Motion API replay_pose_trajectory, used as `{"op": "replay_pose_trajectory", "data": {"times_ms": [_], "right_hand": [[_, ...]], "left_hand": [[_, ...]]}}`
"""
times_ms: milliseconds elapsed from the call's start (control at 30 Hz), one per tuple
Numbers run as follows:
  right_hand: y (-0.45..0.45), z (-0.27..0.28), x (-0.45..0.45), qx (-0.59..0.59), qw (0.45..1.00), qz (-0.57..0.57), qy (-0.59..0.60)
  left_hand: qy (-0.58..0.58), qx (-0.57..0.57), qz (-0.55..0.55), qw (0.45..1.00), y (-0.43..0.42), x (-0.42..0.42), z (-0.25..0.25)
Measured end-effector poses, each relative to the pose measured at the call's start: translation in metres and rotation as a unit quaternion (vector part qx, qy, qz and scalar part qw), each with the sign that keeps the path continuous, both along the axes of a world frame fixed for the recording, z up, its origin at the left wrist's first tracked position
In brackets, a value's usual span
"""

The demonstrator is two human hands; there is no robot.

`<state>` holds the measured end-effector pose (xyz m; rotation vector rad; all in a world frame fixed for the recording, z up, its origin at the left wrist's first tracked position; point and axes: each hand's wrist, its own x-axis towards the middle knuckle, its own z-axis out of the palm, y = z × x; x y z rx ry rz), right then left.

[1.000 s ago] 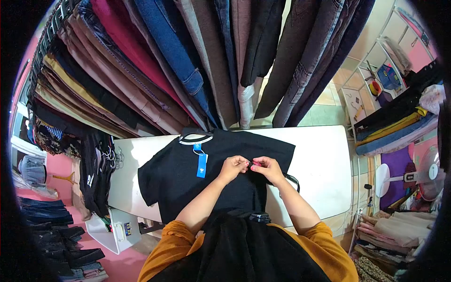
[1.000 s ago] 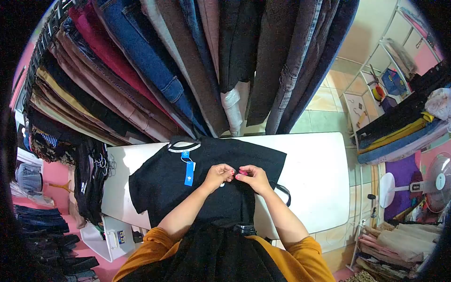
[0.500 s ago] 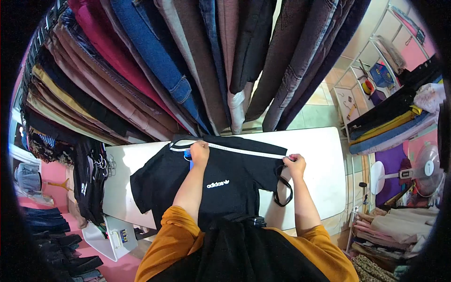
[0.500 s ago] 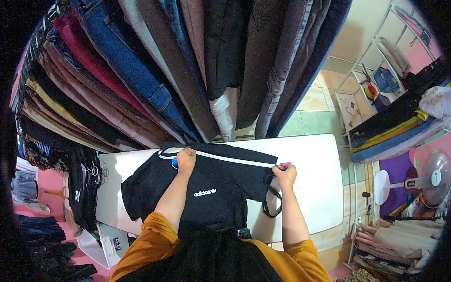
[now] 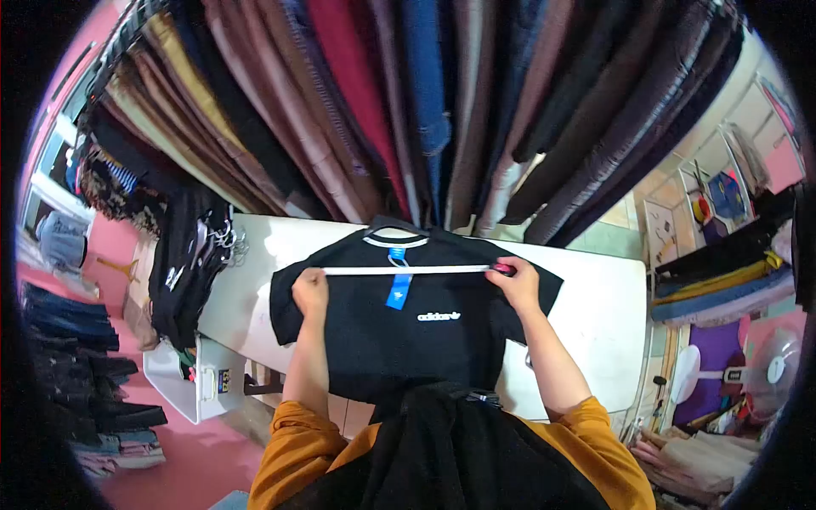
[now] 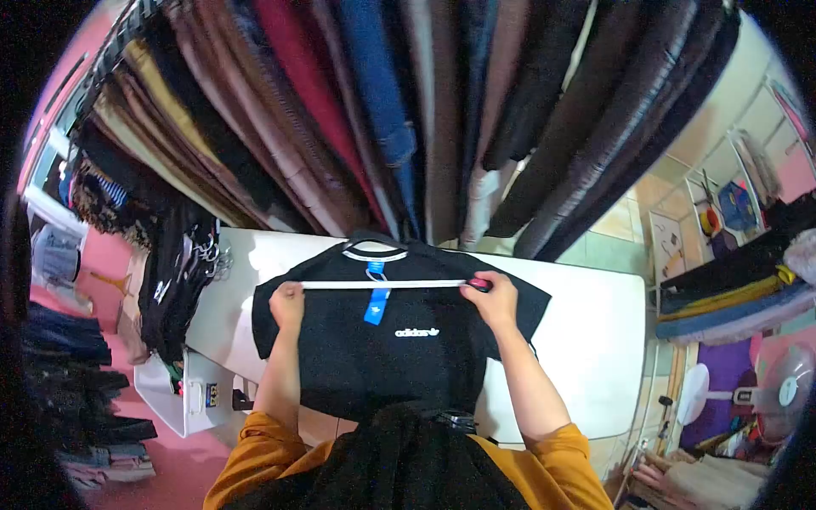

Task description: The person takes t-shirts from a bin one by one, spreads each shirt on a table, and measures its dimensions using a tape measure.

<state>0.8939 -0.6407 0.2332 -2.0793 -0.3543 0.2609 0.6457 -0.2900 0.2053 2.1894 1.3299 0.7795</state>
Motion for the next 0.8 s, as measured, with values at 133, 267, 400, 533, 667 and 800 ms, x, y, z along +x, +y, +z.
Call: {"op": "replay_pose_trajectory", "data": {"times_ms": [133,267,400,533,667,800], "right_hand": [[0.101,0.006,-0.024,0.029,0.991,0.124,-0.048],[0.177,-0.018,-0.044,0.003,0.985,0.163,-0.051],[0.209,-0.047,-0.054,-0.039,0.983,0.178,-0.013],[0.209,-0.058,-0.053,-0.090,0.983,0.160,0.029],[0.207,-0.066,-0.051,-0.091,0.986,0.138,0.034],[0.201,-0.054,-0.062,-0.059,0.990,0.129,0.017]], "left_hand": [[0.048,0.003,0.155,0.987,0.062,-0.097,-0.025],[0.074,-0.009,0.148,0.986,0.105,-0.155,-0.074],[0.069,0.008,0.119,0.990,0.096,-0.150,-0.051],[0.018,-0.018,0.128,0.991,0.093,-0.146,-0.048],[-0.003,-0.035,0.131,0.991,0.093,-0.147,-0.053],[-0.017,-0.067,0.103,0.992,0.099,-0.155,-0.053]]}}
